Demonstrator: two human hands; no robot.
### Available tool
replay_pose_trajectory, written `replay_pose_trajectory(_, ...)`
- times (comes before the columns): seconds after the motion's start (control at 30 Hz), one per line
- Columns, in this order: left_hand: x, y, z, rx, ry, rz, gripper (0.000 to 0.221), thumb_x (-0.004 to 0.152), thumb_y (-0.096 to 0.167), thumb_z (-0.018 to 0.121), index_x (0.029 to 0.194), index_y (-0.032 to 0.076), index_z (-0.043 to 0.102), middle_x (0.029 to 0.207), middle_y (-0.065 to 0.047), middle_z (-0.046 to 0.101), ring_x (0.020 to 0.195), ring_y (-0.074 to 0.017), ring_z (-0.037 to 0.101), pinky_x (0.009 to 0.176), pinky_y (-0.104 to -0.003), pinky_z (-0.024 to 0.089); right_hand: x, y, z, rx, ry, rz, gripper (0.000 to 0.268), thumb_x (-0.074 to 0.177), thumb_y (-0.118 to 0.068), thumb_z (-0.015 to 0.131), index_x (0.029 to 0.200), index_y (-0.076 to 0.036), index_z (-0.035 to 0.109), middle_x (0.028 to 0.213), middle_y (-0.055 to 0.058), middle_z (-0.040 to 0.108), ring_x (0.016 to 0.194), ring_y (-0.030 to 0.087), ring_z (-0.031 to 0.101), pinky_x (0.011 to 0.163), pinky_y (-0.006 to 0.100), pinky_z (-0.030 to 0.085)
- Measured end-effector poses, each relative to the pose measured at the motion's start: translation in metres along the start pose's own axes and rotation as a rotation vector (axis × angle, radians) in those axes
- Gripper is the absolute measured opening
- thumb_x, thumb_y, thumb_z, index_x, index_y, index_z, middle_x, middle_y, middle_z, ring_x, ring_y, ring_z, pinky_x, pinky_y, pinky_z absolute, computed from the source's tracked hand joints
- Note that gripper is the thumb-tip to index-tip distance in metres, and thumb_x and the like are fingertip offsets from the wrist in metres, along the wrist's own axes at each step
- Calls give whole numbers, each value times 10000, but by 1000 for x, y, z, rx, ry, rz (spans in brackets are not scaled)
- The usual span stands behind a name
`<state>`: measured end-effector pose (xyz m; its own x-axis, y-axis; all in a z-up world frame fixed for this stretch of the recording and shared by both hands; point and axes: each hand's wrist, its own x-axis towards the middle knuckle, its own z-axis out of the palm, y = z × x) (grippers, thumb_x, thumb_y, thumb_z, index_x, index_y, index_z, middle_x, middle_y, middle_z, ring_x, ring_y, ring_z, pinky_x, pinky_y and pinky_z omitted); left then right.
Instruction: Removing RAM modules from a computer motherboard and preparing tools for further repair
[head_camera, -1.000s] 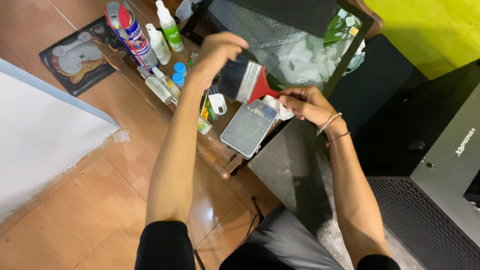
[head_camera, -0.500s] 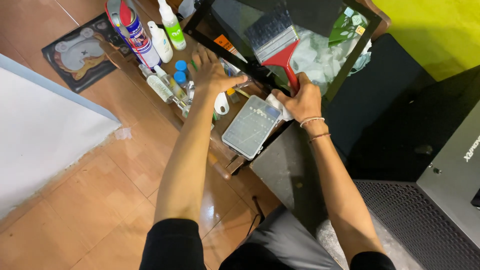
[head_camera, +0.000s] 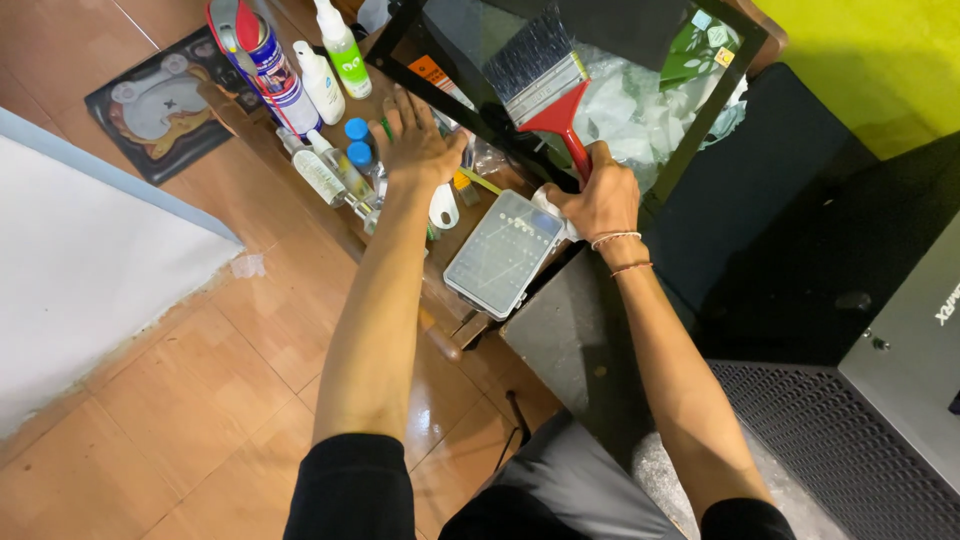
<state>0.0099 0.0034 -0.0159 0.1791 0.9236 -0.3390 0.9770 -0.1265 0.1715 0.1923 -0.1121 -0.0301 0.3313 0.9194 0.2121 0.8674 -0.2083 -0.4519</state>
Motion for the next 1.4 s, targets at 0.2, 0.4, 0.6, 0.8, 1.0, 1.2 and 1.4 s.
replay_pose_trajectory(0.2,8,1,8,53,81,-43,655,879,478,144,1364,51,37,1440,-63,48,1310,-263,33,992,-475,77,1,1,0,-17,-14,13,474,595,-380,696,825,-68,423,589,110,529,517,353,501,489,424,387)
replay_pose_trajectory(0.4,1,8,7,93,7,-21,688,889,465,132,1329,-38,-32,1435,-129,63,1308,-251,-30,1000,-509,50,1,0,-2,-3,-22,28,471,591,-377,714,822,-66,446,595,99,534,526,323,507,496,409,394)
replay_pose_trajectory(0.6,-4,6,7,234,-79,-31,604,892,360,89,1335,-20,-68,1434,-139,-57,1308,-275,-105,1011,-528,-24,2,2,-1,-16,-30,22,470,602,-400,689,813,-70,430,583,86,522,506,316,494,492,402,386)
replay_pose_trajectory(0.8,-8,4,20,182,-101,84,586,914,367,167,1361,-1,74,1430,-155,-46,1295,-316,-133,983,-568,-114,4,3,-5,38,-83,140,418,549,-397,735,793,-160,491,568,-12,528,679,270,603,684,401,472)
replay_pose_trajectory(1.0,-9,1,18,161,-63,85,568,914,344,223,1357,-4,147,1439,-134,26,1298,-306,-91,996,-540,-89,3,2,-6,35,-83,121,421,560,-395,730,809,-153,492,571,5,534,686,281,602,681,406,464)
replay_pose_trajectory(1.2,-13,-13,11,29,179,196,489,715,191,645,1139,8,485,1247,-173,384,1122,-319,273,871,-498,196,3,3,-5,37,-80,124,421,558,-396,729,806,-159,485,569,-10,525,678,266,600,682,394,462)
replay_pose_trajectory(1.4,13,-26,20,-222,271,67,278,742,120,650,964,-34,584,914,-230,574,840,-419,585,647,-478,513,2,3,-4,2,-84,112,411,571,-410,716,804,-152,499,576,12,544,692,279,605,692,399,465)
